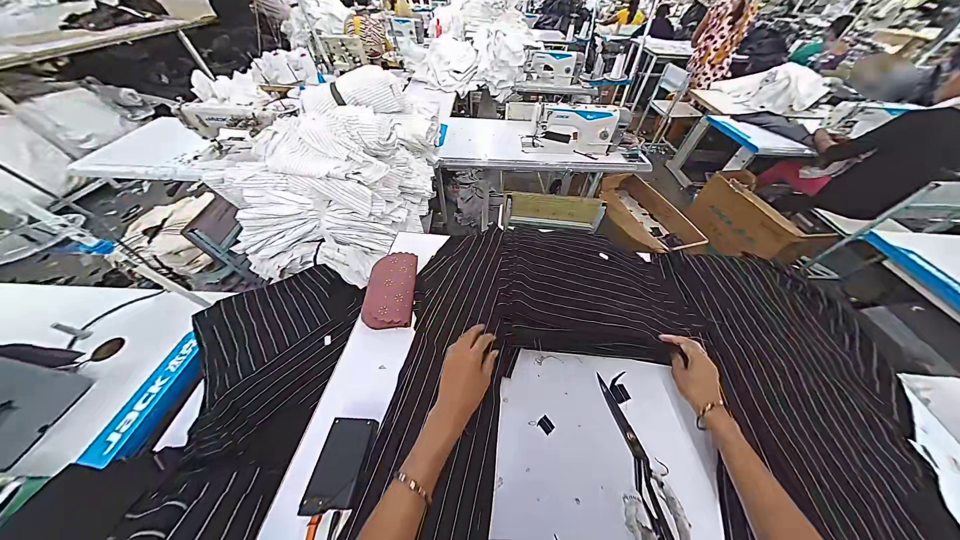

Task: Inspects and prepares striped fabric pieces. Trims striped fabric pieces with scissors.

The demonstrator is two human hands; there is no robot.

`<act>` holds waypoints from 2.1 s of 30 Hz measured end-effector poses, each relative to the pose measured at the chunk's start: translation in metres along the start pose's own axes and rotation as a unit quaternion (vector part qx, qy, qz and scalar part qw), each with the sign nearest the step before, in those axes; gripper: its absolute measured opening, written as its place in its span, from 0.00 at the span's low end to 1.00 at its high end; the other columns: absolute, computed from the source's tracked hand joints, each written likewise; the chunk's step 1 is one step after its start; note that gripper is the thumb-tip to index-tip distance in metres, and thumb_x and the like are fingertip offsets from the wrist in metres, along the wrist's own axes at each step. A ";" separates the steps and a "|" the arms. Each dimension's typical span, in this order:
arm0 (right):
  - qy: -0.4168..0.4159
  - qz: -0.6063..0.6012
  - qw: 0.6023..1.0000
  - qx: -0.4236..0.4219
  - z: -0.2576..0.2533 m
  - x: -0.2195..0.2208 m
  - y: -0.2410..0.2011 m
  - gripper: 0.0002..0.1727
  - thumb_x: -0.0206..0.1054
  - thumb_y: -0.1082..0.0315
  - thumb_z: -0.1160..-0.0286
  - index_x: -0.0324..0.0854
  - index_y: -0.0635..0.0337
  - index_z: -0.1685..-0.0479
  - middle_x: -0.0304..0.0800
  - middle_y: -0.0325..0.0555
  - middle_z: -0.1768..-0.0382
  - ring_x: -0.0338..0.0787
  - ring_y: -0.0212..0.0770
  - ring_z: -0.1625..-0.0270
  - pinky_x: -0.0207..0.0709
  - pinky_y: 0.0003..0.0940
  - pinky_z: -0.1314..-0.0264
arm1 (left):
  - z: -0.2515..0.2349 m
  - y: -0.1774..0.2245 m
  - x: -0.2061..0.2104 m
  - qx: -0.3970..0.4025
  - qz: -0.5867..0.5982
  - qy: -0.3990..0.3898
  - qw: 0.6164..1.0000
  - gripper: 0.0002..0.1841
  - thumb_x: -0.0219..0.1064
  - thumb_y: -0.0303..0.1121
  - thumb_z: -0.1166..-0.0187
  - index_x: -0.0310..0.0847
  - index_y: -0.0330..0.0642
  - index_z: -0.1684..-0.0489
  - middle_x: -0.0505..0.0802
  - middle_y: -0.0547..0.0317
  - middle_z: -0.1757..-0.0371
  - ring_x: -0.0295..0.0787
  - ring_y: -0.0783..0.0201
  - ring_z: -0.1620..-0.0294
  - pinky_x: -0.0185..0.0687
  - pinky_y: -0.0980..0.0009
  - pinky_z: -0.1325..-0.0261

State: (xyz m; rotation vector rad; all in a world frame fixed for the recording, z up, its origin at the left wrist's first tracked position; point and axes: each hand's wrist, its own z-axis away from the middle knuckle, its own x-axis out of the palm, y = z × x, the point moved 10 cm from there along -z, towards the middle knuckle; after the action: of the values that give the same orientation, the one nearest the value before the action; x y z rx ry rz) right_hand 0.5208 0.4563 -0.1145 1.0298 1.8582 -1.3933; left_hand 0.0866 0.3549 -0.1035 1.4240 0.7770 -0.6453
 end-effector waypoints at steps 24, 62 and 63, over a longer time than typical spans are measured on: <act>-0.215 -0.412 0.860 0.209 0.081 0.178 -0.261 0.16 0.67 0.66 0.16 0.79 0.74 0.42 0.88 0.57 0.51 0.88 0.39 0.50 0.81 0.35 0.42 | 0.181 -0.077 0.038 -0.273 0.622 -0.076 0.730 0.31 0.39 0.56 0.07 0.62 0.52 0.11 0.79 0.58 0.18 0.75 0.68 0.20 0.71 0.62 0.19; -0.288 -0.111 0.944 0.118 0.320 0.073 -0.174 0.26 0.74 0.54 0.24 0.85 0.66 0.37 0.93 0.53 0.52 0.92 0.46 0.53 0.83 0.44 0.43 | 0.269 -0.085 0.045 -0.203 0.166 -0.107 0.959 0.24 0.66 0.44 0.14 0.77 0.29 0.34 0.91 0.44 0.57 0.89 0.54 0.61 0.85 0.55 0.48; -0.317 -0.079 0.936 0.133 0.320 0.080 -0.177 0.28 0.75 0.51 0.25 0.83 0.65 0.35 0.92 0.52 0.52 0.91 0.47 0.51 0.81 0.47 0.41 | 0.270 -0.088 0.046 -0.215 0.179 -0.113 0.953 0.24 0.66 0.44 0.14 0.77 0.30 0.33 0.91 0.44 0.57 0.90 0.54 0.60 0.86 0.55 0.48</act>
State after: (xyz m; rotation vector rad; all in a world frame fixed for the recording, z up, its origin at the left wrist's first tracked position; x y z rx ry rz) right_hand 0.3310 0.1403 -0.1799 0.4558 1.3134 -1.8407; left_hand 0.0674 0.0838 -0.1974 1.0304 0.4265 -0.3237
